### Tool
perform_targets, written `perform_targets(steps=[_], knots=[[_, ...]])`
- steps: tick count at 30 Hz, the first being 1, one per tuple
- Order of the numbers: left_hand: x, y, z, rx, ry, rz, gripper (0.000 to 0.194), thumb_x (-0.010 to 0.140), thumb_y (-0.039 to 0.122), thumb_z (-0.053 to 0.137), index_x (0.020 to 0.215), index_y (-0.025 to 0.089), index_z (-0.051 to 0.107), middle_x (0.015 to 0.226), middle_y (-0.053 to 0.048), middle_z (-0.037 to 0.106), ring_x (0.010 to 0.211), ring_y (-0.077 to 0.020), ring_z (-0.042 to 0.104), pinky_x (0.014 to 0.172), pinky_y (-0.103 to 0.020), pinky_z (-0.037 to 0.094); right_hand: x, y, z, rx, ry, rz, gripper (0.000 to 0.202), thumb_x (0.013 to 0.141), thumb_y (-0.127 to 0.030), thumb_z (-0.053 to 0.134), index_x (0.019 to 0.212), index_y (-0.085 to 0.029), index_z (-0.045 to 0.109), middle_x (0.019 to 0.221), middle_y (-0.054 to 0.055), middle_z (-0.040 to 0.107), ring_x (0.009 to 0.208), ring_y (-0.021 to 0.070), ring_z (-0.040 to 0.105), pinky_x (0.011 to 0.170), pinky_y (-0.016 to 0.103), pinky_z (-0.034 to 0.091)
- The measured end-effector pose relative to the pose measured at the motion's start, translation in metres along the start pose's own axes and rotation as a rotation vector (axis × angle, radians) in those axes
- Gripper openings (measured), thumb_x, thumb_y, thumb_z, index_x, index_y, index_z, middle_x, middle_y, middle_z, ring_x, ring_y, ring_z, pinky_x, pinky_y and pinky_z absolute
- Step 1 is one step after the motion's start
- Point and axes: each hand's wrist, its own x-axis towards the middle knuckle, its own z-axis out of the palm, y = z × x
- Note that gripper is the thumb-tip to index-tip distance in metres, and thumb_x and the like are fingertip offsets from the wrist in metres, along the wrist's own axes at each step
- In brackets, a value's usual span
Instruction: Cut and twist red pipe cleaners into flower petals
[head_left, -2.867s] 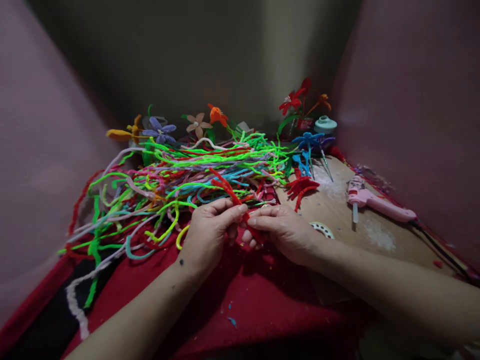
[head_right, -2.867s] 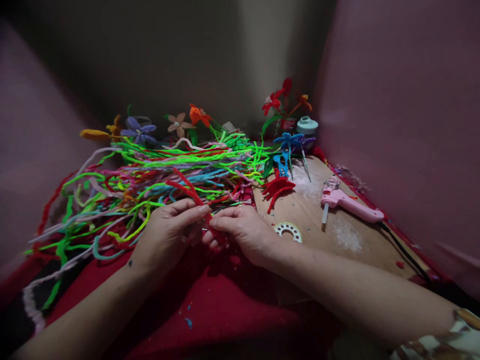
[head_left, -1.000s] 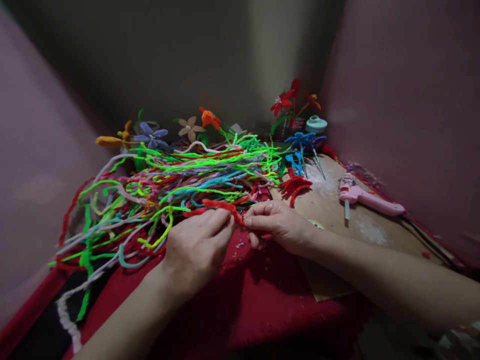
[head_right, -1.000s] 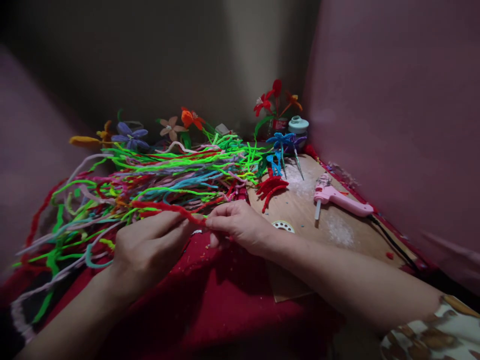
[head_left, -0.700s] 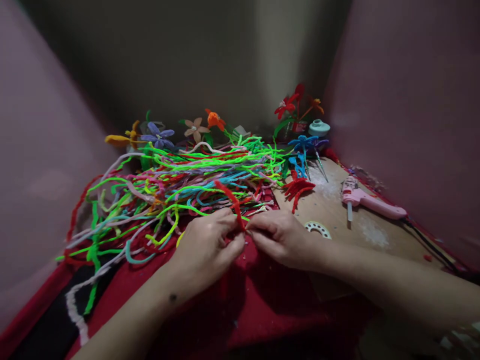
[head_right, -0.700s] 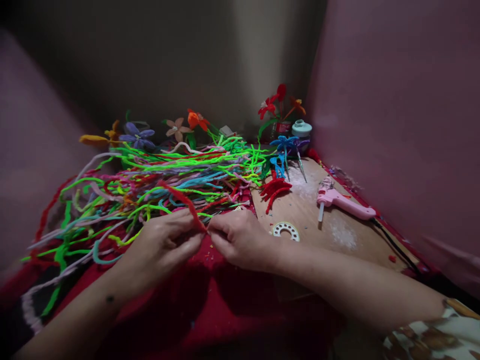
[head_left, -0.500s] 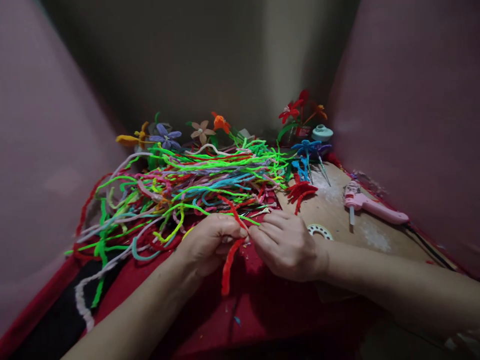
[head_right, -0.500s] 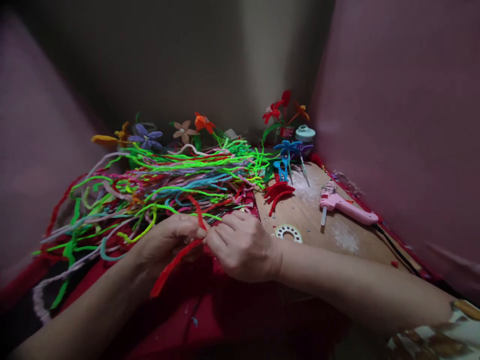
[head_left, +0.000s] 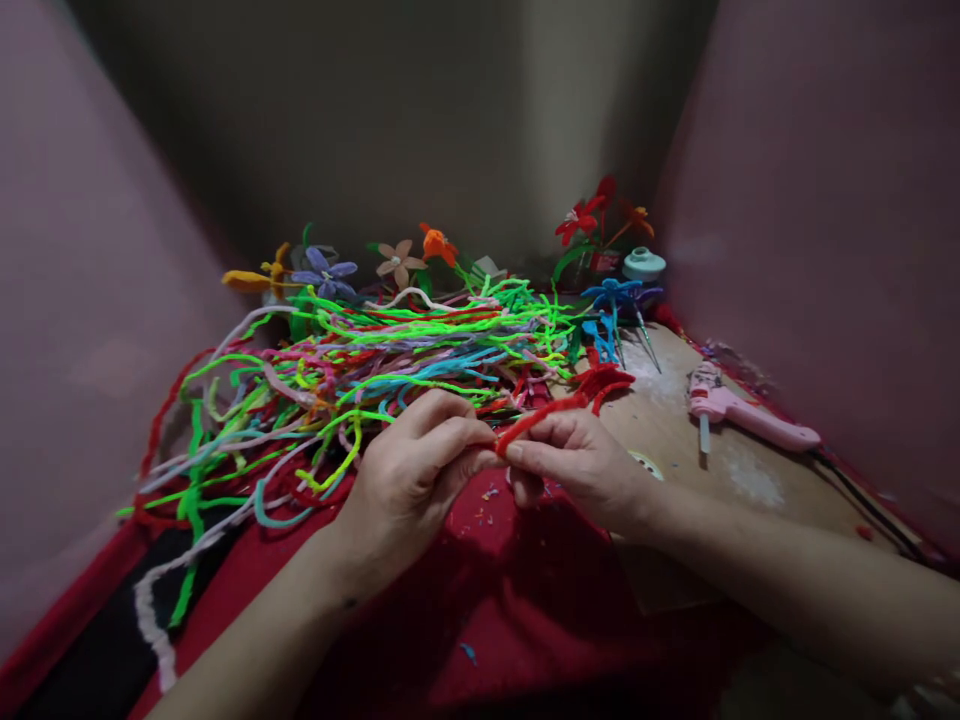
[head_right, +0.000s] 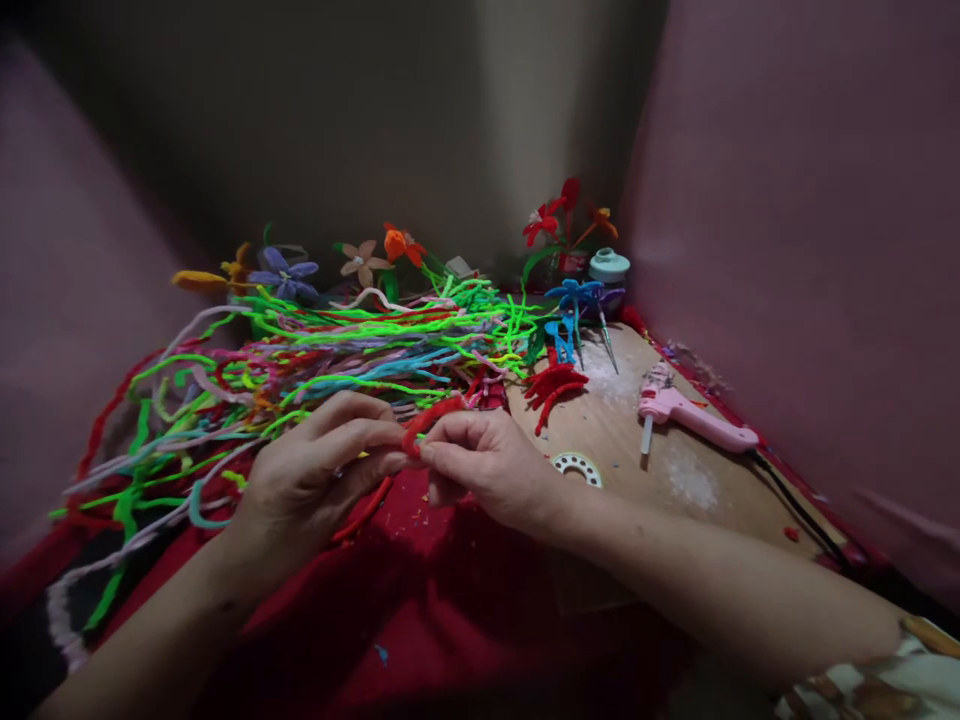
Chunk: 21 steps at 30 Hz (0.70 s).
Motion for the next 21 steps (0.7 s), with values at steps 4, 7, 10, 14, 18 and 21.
perform_targets(steps=[4, 7, 10, 14, 18, 21], knots=[[0.000, 0.002, 0.009, -0.095, -0.085, -0.174, 0.016, 0.085, 0.020, 0.051, 0.072, 0.015, 0.060, 0.076, -0.003, 0.055, 0.074, -0.0130, 0.050, 0.067, -0.024, 0.040, -0.004, 0.002, 0.000, -0.224, 0.042, -0.114, 0.018, 0.083, -0.022, 0.049, 0.067, -0.015, 0.054, 0.056, -0.001, 0.054, 0.049, 0.0089, 0.049, 0.051, 0.022, 0.040], [-0.001, 0.005, 0.020, -0.508, -0.145, -0.615, 0.019, 0.082, 0.028, 0.052, 0.067, 0.016, 0.054, 0.064, 0.001, 0.048, 0.061, -0.0119, 0.045, 0.059, -0.024, 0.037, -0.009, 0.007, 0.000, -0.646, 0.140, -0.428, 0.019, 0.082, -0.016, 0.047, 0.065, -0.014, 0.055, 0.058, 0.003, 0.055, 0.053, 0.0110, 0.049, 0.054, 0.025, 0.038], [0.000, 0.006, 0.028, -0.974, -0.170, -0.918, 0.015, 0.077, 0.029, 0.055, 0.070, 0.016, 0.052, 0.061, 0.003, 0.046, 0.055, -0.0102, 0.043, 0.057, -0.024, 0.037, -0.010, 0.011, 0.000, -0.894, 0.204, -0.655, 0.019, 0.082, -0.014, 0.045, 0.067, -0.012, 0.058, 0.062, 0.007, 0.060, 0.058, 0.0144, 0.051, 0.058, 0.029, 0.039], [0.003, 0.005, 0.023, -0.748, -0.099, -0.772, 0.020, 0.079, 0.032, 0.057, 0.067, 0.016, 0.054, 0.064, 0.004, 0.047, 0.059, -0.0087, 0.040, 0.057, -0.020, 0.034, -0.005, 0.008, -0.002, -0.520, 0.136, -0.318, 0.020, 0.085, -0.023, 0.046, 0.074, -0.013, 0.060, 0.068, 0.007, 0.064, 0.061, 0.0136, 0.056, 0.059, 0.027, 0.043], [0.007, 0.001, 0.010, -0.482, -0.108, -0.654, 0.023, 0.083, 0.035, 0.052, 0.069, 0.016, 0.054, 0.064, 0.004, 0.045, 0.059, -0.0089, 0.038, 0.055, -0.019, 0.033, 0.003, 0.006, -0.010, 0.157, -0.055, 0.093, 0.019, 0.080, -0.030, 0.054, 0.077, -0.012, 0.060, 0.065, 0.005, 0.067, 0.052, 0.0107, 0.057, 0.053, 0.023, 0.045], [0.008, -0.001, 0.008, -0.403, -0.110, -0.636, 0.022, 0.083, 0.034, 0.052, 0.070, 0.016, 0.055, 0.061, 0.005, 0.045, 0.057, -0.0085, 0.038, 0.055, -0.019, 0.033, 0.006, 0.009, -0.013, 0.350, -0.091, 0.199, 0.015, 0.076, -0.026, 0.059, 0.077, -0.011, 0.060, 0.064, 0.007, 0.069, 0.053, 0.0124, 0.061, 0.053, 0.023, 0.045]])
